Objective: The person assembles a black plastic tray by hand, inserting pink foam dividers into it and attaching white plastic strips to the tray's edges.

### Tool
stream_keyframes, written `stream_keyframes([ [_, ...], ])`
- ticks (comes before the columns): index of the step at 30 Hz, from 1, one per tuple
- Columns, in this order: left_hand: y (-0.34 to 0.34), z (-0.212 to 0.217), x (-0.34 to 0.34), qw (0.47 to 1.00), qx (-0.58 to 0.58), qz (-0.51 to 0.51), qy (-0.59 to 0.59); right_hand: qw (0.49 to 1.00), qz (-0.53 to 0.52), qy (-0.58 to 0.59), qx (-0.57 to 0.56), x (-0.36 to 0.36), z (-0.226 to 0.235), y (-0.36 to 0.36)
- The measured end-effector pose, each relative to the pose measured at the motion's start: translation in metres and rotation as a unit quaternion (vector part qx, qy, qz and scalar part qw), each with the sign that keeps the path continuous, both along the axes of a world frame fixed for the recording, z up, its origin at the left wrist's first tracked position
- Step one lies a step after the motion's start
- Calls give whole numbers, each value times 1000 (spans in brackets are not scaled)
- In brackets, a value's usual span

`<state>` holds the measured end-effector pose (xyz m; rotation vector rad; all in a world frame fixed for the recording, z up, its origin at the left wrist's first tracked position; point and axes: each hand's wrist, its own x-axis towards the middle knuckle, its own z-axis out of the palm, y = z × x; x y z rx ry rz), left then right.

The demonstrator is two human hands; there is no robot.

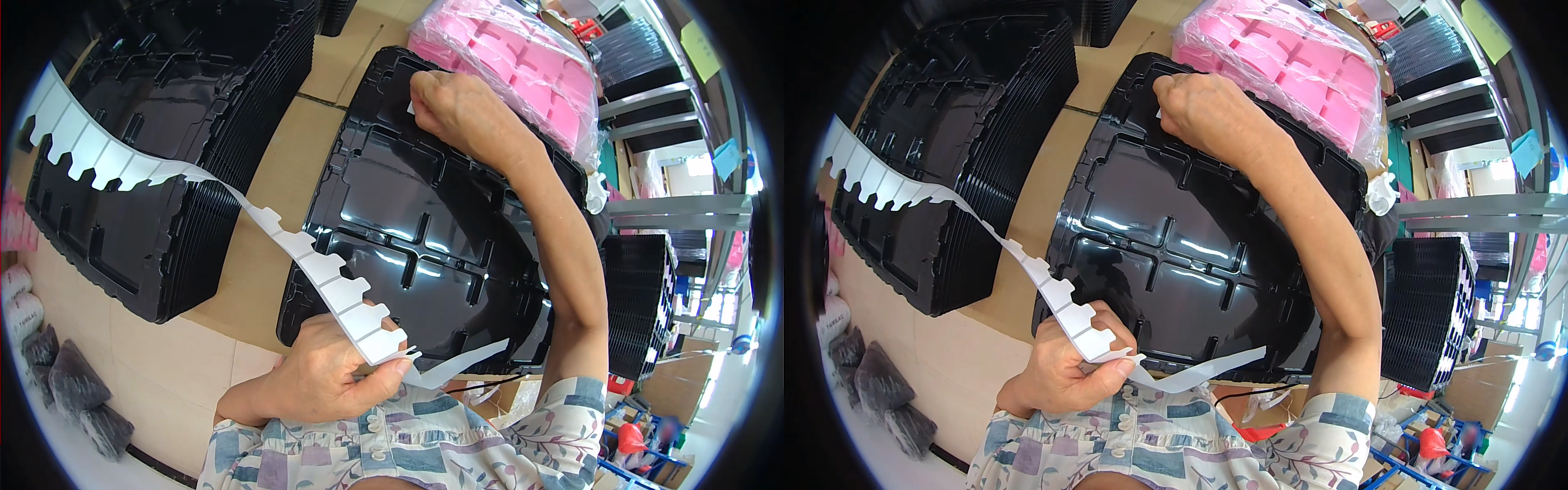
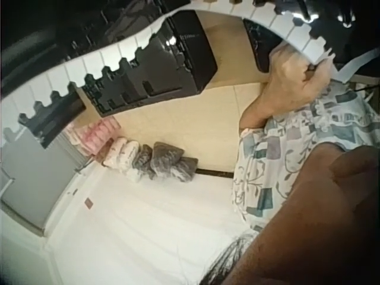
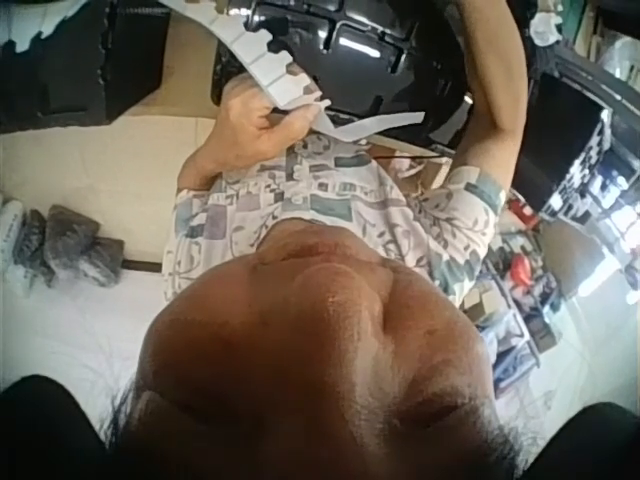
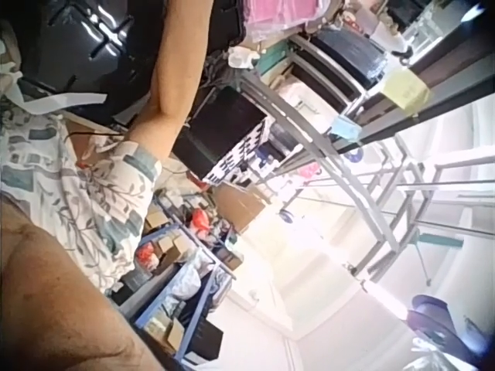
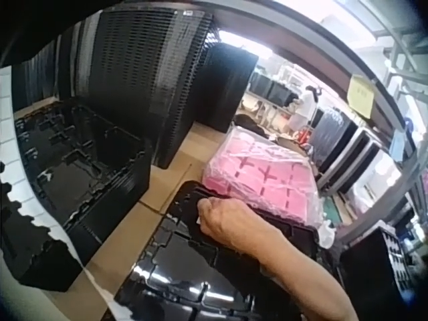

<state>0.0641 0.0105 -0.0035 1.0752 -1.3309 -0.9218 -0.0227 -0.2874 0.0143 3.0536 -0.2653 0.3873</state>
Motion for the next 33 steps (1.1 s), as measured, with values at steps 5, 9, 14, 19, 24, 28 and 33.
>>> stream_keyframes([
  [5, 0, 1, 1, 1000, -10, -26, -9, 996, -65, 34, 42, 0, 7, -7],
  [9, 1, 0, 1, 1000, 10, -19, -8, 1000, 11, 2, -12, 0, -2, 3],
  [14, 1, -4, -2, 1000, -12, -2, -5, 998, -45, 40, 19, 0, 8, -1],
  [19, 0, -3, 1, 1000, -14, -8, -9, 988, -2, -41, 147, -15, 13, -4],
  [24, -1, -1, 0, 1000, 1, -27, -2, 758, -164, -189, 602, -76, 51, -10],
  [28, -2, -2, 3, 1000, 9, -13, 20, 762, -223, -143, 591, -151, 47, 65],
  [33, 5, 0, 3, 988, 50, -59, 131, 671, -440, -342, 489, -288, 52, 207],
])
